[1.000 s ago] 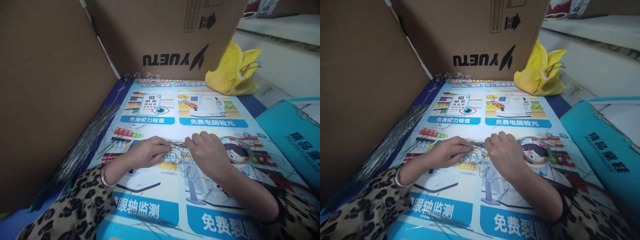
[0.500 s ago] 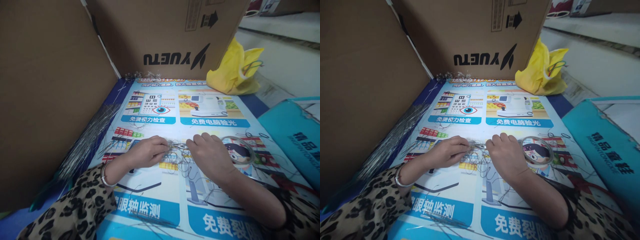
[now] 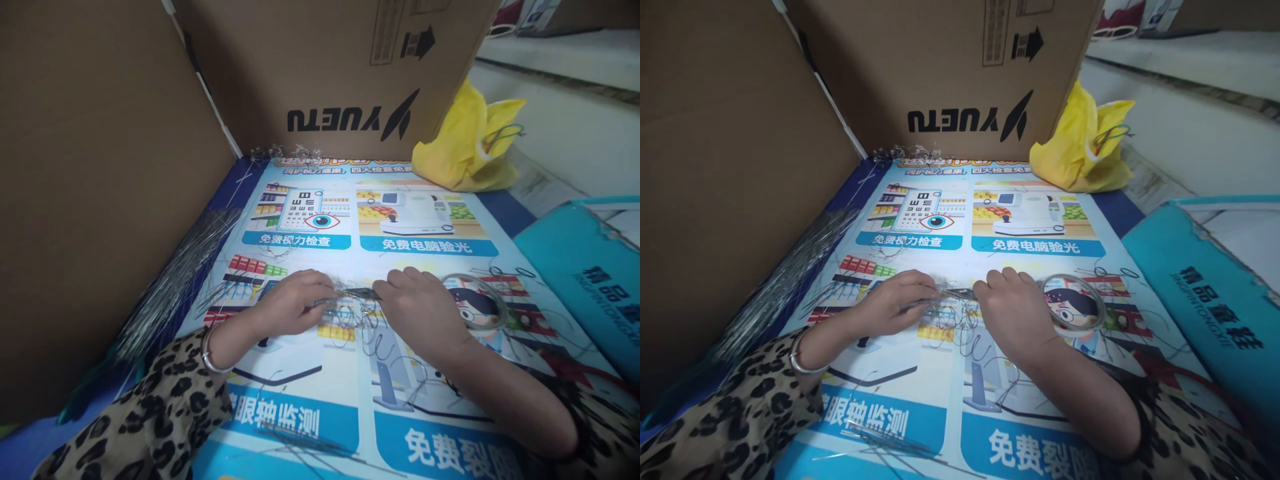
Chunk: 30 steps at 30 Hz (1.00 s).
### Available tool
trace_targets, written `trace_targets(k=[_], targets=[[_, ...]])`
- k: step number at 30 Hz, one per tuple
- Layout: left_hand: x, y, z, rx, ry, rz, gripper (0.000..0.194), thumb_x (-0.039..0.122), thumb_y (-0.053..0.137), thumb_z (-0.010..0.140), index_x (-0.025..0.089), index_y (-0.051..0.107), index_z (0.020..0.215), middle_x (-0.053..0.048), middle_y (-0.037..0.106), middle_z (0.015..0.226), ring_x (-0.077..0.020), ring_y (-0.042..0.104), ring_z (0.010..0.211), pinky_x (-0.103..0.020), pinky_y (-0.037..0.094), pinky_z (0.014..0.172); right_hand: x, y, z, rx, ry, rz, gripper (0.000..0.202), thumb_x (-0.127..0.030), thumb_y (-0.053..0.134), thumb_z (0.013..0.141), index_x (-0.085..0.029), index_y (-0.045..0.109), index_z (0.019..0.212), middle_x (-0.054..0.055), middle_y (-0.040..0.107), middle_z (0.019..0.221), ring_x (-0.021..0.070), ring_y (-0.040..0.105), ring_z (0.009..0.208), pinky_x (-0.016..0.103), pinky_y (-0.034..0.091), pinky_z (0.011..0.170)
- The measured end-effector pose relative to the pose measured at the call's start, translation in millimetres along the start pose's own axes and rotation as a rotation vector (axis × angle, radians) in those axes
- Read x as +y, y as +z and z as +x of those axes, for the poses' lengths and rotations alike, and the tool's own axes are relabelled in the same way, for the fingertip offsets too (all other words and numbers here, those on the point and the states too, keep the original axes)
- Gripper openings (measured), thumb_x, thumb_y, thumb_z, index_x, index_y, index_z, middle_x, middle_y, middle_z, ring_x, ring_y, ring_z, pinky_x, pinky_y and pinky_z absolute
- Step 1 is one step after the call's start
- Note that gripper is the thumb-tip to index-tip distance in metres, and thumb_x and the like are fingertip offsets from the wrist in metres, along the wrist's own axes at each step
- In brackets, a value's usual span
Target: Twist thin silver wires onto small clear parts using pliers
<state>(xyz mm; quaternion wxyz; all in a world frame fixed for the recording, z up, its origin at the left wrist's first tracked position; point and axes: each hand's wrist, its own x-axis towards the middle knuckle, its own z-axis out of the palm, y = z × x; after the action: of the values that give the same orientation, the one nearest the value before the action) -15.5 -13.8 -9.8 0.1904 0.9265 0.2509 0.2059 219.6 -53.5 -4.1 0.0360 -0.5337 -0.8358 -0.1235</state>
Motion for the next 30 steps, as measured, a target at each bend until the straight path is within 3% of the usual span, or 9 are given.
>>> trace_targets(k=[8,15,20,30], targets=[[6.8,-2.8,-0.4,0.005,-0.160,-0.095,0.027,0.029,0.053,0.079,0.016,0.053,0.103,-0.009,0.059,0.101,-0.0216,0.053,0.095,-0.037,0.043,0.085,0.5,-2.6,0.7,-0.010,0.018,0.005,0.010,-0.017,0.051,0.080,-0.021,0.059,0.075,0.004,0.056,0.072,0.0199,0.043,0.072,0.032,0.018,0.063],[8.5,0.6,-0.2,0.005,-0.241,-0.184,0.025,0.020,0.057,0.074,0.017,0.051,0.099,-0.007,0.058,0.098,-0.0195,0.052,0.091,-0.034,0.044,0.084,-0.1,-0.9,1.7,-0.025,0.040,0.021,0.008,-0.018,0.053,0.079,-0.021,0.060,0.075,0.004,0.056,0.072,0.0199,0.044,0.074,0.031,0.019,0.064],[6.5,-1.0,-0.3,0.038,-0.254,-0.382,0.016,0.013,0.046,0.080,0.016,0.052,0.094,-0.007,0.059,0.099,-0.0168,0.055,0.092,-0.031,0.043,0.084,0.9,0.6,1.7,-0.035,0.035,0.028,0.008,-0.017,0.053,0.078,-0.021,0.060,0.077,0.003,0.056,0.073,0.0190,0.043,0.072,0.031,0.019,0.062],[4.5,2.6,7.1,0.087,-0.359,-0.368,0.017,0.024,0.045,0.088,0.015,0.059,0.090,-0.004,0.061,0.084,-0.0128,0.056,0.078,-0.025,0.043,0.072,-0.4,-0.2,2.4,-0.035,0.037,0.025,0.007,-0.017,0.053,0.078,-0.021,0.060,0.076,0.004,0.056,0.072,0.0189,0.044,0.073,0.031,0.019,0.063]])
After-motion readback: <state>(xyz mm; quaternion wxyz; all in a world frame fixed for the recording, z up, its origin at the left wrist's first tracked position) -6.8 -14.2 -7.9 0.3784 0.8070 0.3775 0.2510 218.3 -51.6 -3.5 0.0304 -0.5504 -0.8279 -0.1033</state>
